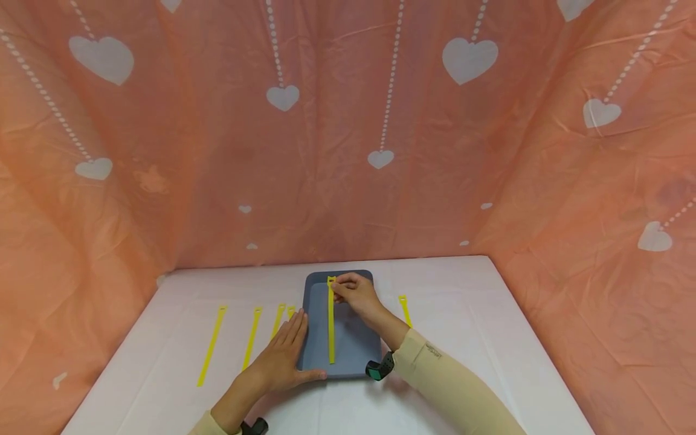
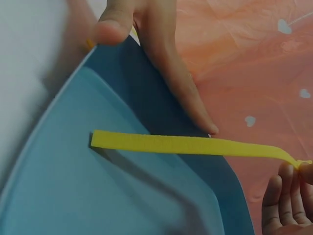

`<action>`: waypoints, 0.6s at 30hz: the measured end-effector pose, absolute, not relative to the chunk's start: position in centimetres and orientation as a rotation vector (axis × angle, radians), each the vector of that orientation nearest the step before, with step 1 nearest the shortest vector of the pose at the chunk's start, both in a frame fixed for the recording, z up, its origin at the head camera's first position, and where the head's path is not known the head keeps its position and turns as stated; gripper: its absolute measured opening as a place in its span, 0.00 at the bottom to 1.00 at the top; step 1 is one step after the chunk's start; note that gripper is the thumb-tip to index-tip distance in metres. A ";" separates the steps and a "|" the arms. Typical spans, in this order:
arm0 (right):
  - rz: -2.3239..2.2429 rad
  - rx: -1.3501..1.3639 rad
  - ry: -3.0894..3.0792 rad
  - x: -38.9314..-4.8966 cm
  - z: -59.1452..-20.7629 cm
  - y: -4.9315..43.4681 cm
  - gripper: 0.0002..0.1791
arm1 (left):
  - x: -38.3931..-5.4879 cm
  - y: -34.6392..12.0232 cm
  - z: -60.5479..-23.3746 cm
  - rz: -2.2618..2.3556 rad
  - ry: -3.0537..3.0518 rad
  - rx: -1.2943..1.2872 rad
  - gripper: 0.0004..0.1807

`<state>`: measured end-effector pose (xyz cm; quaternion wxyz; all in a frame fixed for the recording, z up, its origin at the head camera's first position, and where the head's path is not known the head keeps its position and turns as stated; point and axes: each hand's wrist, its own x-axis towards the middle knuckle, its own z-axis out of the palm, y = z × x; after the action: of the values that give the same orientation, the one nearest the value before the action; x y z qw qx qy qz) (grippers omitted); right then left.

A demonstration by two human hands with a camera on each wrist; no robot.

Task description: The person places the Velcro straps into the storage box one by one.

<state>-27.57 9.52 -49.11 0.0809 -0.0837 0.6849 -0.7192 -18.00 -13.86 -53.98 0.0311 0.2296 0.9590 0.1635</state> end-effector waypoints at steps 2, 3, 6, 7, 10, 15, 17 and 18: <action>-2.147 -0.247 2.047 -27.7 -49.1 9.2 0.12 | -17.9 -13.9 -53.9 0.512 2.951 0.705 0.76; -2.146 -0.242 2.043 -27.8 -49.1 9.1 0.11 | -17.9 -13.8 -53.7 0.509 2.944 0.699 0.76; -2.139 -0.229 2.047 -28.0 -49.2 8.8 0.11 | -17.6 -13.7 -52.9 0.513 2.920 0.687 0.76; -2.140 -0.231 2.045 -28.2 -49.3 8.7 0.11 | -17.5 -13.7 -52.7 0.511 2.919 0.679 0.76; -2.130 -0.221 2.057 -28.5 -49.6 8.5 0.12 | -17.4 -13.5 -52.3 0.496 2.913 0.667 0.75; -2.087 -0.208 2.093 -28.9 -50.1 8.0 0.13 | -17.4 -13.5 -52.2 0.525 2.900 0.676 0.75; -2.073 -0.199 2.092 -29.1 -50.3 7.7 0.13 | -17.2 -13.5 -51.9 0.546 2.894 0.686 0.75; -2.068 -0.195 2.088 -29.1 -50.4 7.6 0.12 | -17.2 -13.5 -52.0 0.546 2.898 0.691 0.75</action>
<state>-29.14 7.62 -50.41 0.0979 -0.0659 0.7055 -0.6988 -17.17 -13.51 -51.95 0.0566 0.2279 0.9553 0.1799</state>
